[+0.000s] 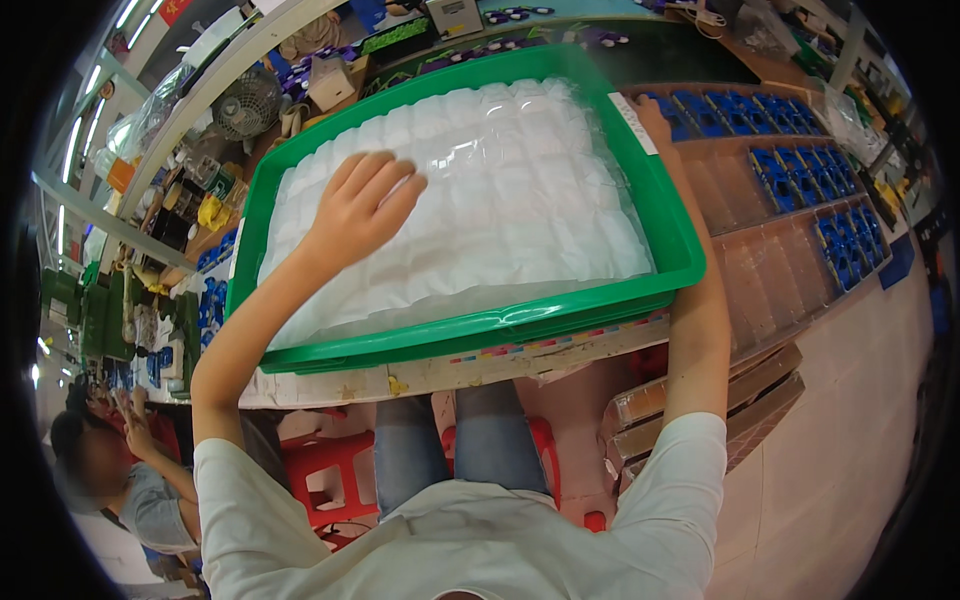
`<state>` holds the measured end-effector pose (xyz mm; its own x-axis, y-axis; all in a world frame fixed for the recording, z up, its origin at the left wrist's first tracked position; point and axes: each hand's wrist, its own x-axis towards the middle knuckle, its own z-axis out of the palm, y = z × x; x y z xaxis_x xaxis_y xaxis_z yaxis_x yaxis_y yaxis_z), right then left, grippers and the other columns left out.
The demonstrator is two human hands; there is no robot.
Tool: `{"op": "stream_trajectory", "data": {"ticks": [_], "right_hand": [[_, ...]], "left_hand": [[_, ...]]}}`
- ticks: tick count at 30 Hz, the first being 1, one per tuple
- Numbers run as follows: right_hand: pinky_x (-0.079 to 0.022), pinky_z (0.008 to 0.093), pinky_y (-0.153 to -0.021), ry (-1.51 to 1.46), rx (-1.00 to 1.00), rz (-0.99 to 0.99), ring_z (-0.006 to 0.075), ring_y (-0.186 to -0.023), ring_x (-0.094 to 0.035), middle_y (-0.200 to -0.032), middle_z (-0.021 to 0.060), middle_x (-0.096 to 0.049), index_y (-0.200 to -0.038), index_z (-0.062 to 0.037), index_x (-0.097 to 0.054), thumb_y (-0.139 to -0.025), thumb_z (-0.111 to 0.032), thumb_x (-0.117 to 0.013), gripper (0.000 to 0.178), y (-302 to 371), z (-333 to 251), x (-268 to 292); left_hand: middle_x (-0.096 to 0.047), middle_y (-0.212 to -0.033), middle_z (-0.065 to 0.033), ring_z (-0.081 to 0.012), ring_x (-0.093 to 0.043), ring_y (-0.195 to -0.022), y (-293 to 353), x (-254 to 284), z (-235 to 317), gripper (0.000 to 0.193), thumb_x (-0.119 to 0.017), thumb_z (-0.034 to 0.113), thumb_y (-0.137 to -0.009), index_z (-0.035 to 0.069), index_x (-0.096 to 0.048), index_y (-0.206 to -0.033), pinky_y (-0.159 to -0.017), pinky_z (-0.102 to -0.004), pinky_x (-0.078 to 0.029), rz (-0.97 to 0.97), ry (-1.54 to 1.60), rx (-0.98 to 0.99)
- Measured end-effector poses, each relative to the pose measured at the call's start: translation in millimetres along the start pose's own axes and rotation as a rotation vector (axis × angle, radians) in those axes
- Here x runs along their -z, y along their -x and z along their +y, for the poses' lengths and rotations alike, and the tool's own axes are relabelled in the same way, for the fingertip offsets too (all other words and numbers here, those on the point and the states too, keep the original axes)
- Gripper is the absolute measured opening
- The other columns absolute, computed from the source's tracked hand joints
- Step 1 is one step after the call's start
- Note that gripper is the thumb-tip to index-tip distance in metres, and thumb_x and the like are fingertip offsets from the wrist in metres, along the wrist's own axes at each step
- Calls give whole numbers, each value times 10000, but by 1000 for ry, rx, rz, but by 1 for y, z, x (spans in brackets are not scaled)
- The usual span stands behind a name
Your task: Assembling plastic windshield components into toy car shells on a manufacturing assembly line.
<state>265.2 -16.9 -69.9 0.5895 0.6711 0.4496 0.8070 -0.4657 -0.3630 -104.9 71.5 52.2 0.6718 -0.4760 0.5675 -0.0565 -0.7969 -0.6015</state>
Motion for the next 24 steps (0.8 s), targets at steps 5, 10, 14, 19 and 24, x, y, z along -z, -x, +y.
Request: {"op": "stream_trajectory", "data": {"ticks": [5, 10, 14, 19, 24], "right_hand": [[-441, 399, -765, 25, 46, 73, 360, -934, -523, -1023, 209, -468, -1122, -134, -449, -797, -295, -483, 364, -11, 1, -25], [-414, 400, -793, -131, -33, 192, 399, -961, -503, -1080, 243, -453, -1101, -134, -436, -766, -305, -539, 391, -10, 6, -19], [-404, 337, -815, -399, 89, 624, 293, -932, -516, -974, 193, -530, -1006, -46, -503, -633, -195, -728, 460, -8, 4, -15], [-433, 296, -760, -840, -288, 803, 185, -882, -521, -1010, 179, -531, -1059, 70, -455, -679, -274, -727, 580, -15, 49, 44], [-437, 310, -813, -1298, -347, 652, 212, -880, -555, -955, 113, -592, -1089, 34, -513, -796, -212, -524, 382, 62, -2, 164]], "left_hand": [[-523, -797, -34, -154, -512, -756, 14, 65, 32, 125, -543, 64, -651, 86, -551, -774, -598, -242, -388, -65, -295, -39], [-541, -787, -29, -152, -510, -731, 29, 96, 46, 112, -535, 45, -655, 89, -561, -755, -595, -244, -383, -11, -366, 45], [-563, -771, -45, -169, -501, -674, 38, 127, 52, 173, -628, -15, -610, 65, -571, -753, -572, -266, -388, 56, 57, 553], [-584, -783, -33, -86, -498, -680, 55, 154, 81, 130, -611, -23, -724, 20, -553, -832, -588, -249, -384, 348, 1002, 1401], [-594, -818, -69, -91, -540, -701, 67, 159, 101, 154, -584, 28, -786, 4, -520, -924, -619, -210, -431, 481, 1382, 1535]]}}
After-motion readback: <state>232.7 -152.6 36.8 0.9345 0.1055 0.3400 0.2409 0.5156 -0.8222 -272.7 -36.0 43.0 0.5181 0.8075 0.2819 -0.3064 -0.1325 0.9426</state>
